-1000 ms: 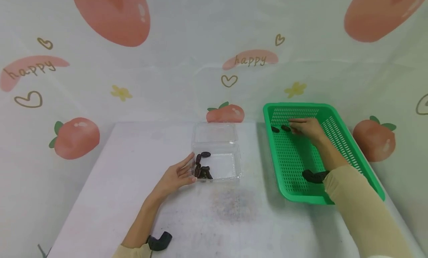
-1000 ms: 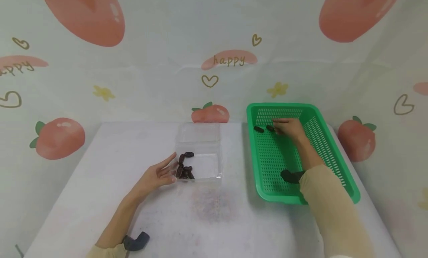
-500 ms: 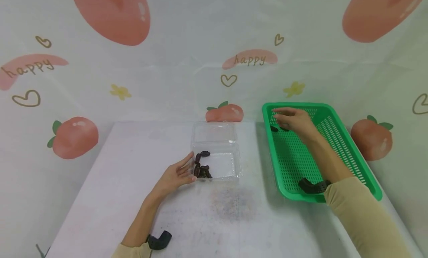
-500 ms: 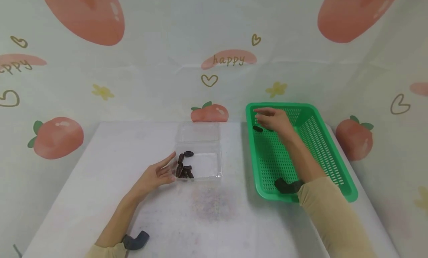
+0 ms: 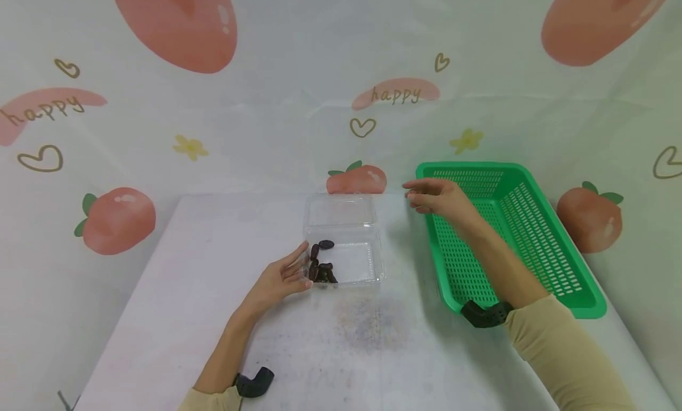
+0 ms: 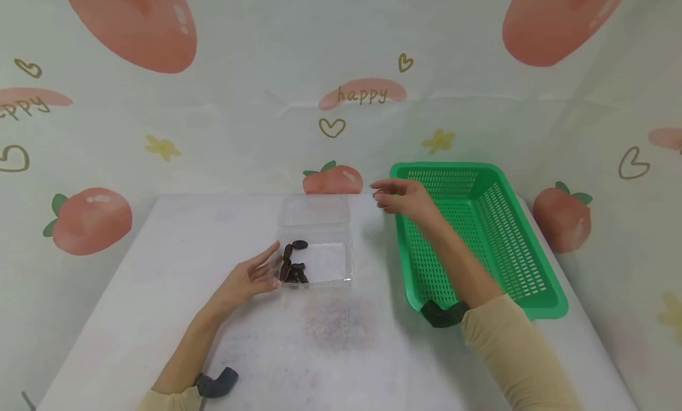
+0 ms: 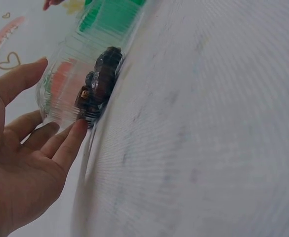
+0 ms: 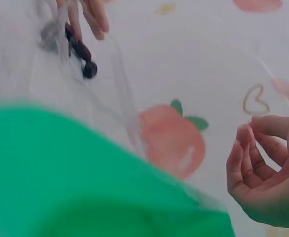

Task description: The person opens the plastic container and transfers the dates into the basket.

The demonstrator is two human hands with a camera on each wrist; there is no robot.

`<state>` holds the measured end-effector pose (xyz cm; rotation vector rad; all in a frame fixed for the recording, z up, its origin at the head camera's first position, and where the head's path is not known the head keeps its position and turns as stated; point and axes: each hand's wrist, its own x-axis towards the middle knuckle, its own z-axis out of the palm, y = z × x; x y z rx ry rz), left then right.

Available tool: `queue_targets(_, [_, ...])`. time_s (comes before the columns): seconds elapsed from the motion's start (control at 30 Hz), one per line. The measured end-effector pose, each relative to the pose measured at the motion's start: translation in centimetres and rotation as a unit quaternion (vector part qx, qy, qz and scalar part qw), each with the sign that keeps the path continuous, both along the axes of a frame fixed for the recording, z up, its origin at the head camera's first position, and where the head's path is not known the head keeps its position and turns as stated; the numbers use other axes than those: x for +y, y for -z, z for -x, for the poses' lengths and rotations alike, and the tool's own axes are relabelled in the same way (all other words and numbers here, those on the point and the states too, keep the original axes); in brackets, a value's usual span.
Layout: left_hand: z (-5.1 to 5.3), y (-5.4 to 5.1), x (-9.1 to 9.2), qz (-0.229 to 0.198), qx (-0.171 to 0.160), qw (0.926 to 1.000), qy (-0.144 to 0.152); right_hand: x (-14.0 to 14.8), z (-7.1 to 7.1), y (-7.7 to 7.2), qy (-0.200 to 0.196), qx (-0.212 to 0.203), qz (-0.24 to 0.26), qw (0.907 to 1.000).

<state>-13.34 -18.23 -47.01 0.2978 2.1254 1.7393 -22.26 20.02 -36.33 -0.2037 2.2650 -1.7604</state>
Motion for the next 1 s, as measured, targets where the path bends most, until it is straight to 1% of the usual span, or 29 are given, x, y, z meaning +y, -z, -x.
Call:
queue_targets(0.1, [0.0,-0.1,0.0,0.001,0.001,1.0000,0.000,-1.3,-0.5,-0.2,-0.010,-0.006,-0.008,0.9999])
queue_targets(0.23, [0.1,-0.1,0.0,-0.001,0.001,1.0000,0.001,-2.9,-1.4,-0.3,-0.024,-0.009,0.000,0.9997])
queue_targets(0.37, [0.1,-0.1,0.0,-0.001,0.004,1.0000,0.003,-4.3,-2.3,0.0,-0.043,0.004,0.013,0.9990])
queue_targets(0.47, [0.1,-0.1,0.0,0.001,0.005,1.0000,0.003,-5.5,-2.8,0.5,-0.048,0.006,0.034,0.9982])
queue_targets(0.6, [0.0,-0.1,0.0,0.002,0.000,1.0000,0.000,-7.4,-3.4,1.1,-0.033,-0.005,0.056,0.9979])
queue_targets(0.7, [0.0,0.0,0.0,0.004,-0.003,1.0000,-0.002,-8.8,-3.9,1.6,-0.028,-0.007,0.054,0.9981])
queue_targets(0.83, [0.0,0.0,-0.1,0.004,-0.003,1.0000,-0.006,-10.3,-4.6,2.3,-0.037,-0.010,0.047,0.9982])
queue_targets(1.0, [0.1,0.1,0.0,-0.001,0.003,1.0000,0.000,-11.4,-4.8,3.7,-0.047,-0.022,0.049,0.9975])
